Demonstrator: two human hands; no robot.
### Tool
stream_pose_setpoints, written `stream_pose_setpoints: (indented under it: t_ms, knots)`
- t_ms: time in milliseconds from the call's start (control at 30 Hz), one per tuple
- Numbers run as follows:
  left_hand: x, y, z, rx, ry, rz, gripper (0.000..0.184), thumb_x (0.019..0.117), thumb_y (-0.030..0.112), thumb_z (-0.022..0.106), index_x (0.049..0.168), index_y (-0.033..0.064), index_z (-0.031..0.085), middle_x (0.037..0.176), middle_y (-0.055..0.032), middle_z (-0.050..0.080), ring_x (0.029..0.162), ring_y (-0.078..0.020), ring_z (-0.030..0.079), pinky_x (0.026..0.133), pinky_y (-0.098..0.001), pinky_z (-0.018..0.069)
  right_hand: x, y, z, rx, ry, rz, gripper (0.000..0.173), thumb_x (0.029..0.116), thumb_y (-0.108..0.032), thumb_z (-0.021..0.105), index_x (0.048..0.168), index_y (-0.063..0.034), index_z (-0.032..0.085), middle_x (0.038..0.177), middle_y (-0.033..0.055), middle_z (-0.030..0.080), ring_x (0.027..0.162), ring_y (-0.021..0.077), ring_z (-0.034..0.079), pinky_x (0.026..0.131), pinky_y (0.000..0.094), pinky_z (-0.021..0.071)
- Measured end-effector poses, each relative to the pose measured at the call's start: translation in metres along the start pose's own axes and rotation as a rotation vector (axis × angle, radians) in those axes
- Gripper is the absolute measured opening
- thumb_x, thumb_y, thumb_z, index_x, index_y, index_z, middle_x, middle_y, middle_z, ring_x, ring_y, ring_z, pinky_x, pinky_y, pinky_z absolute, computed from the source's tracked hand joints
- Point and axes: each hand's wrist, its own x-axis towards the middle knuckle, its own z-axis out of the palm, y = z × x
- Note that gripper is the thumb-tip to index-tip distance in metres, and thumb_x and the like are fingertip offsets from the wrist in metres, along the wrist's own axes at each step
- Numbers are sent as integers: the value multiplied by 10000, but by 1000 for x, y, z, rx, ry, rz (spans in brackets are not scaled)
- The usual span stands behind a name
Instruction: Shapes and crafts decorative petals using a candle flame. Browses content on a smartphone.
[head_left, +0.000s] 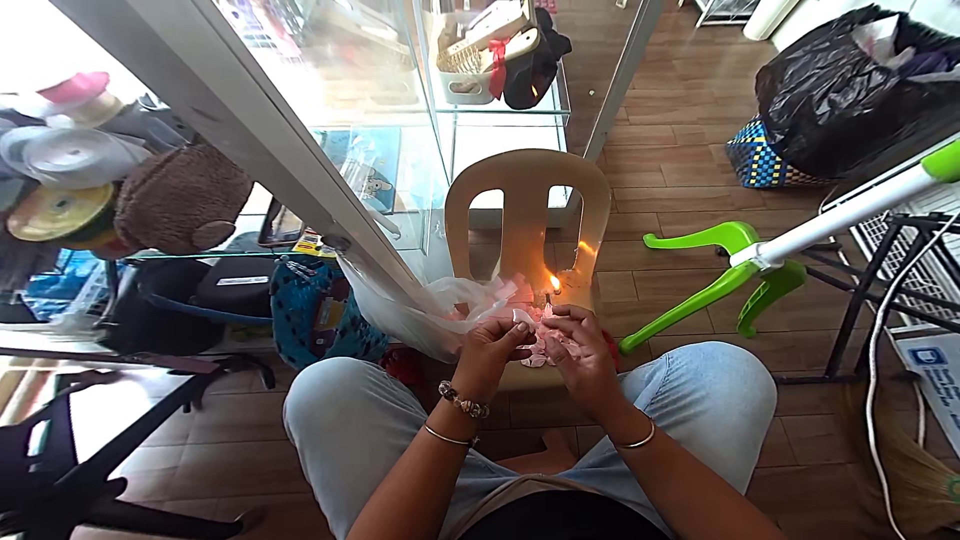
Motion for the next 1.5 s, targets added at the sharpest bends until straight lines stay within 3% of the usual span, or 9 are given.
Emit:
stream_pose_setpoints:
  t_ms: [200,367,500,667,833,933,1100,1267,1500]
  knots:
    - [0,-9,0,161,-84,126,33,968,-10,651,955,1,680,837,-33,737,765,-112,723,721,-269,618,7,-7,-6,443,-47,479,226,952,-125,668,1120,23,696,1259,127,602,1057,130,636,884,261,565]
    - [1,-13,-2,236,-112,192,30,951,-6,677,965,7,700,838,-17,739,762,-93,719,718,-256,617,8,-10,-7,554,-41,575,116,953,-45,656,1026,38,690,1224,123,623,1001,139,661,874,294,591]
    - [3,-17,-4,294,-127,257,27,944,8,688,967,15,700,845,7,730,766,-63,705,724,-238,607,11,-18,-10,674,-50,721,88,991,5,587,1028,35,661,1042,87,662,886,137,668,832,305,594]
    - [7,-22,-12,341,-221,460,54,916,-5,705,964,13,725,956,14,725,853,-28,687,797,-222,596,14,-21,-19,890,-155,948,108,1038,-29,515,1068,-6,617,1001,92,690,931,194,695,846,379,596]
    - [13,-29,-20,364,-356,572,42,916,48,720,947,22,732,1020,5,716,991,-50,665,912,-258,559,8,-17,-23,976,-289,973,89,997,-30,558,970,-76,630,965,72,711,913,198,705,820,398,598]
    - [11,-25,-22,350,-464,452,170,938,82,703,1081,-7,719,1135,-20,702,1067,-62,653,960,-265,546,6,-12,-24,1040,-406,985,57,978,-66,613,1018,-104,632,994,62,718,921,193,710,820,389,601]
    - [12,-20,-25,206,-593,390,49,915,75,739,960,83,721,1091,59,694,1032,-31,651,930,-248,557,2,-10,-24,1061,-432,994,80,968,-34,620,1000,-106,603,976,57,716,894,182,712,810,381,605]
    - [9,-19,-13,183,-318,403,71,890,8,714,906,75,698,1035,36,682,963,-48,661,856,-244,580,8,-22,-18,804,-180,800,107,966,-46,650,930,-103,566,937,8,654,838,103,646,779,286,566]
    - [9,-23,3,17,-131,354,137,869,-78,691,872,59,701,971,6,697,925,-70,671,850,-248,582,3,-19,-12,545,-71,316,219,904,-50,732,1109,22,707,1043,41,725,920,80,693,836,241,593]
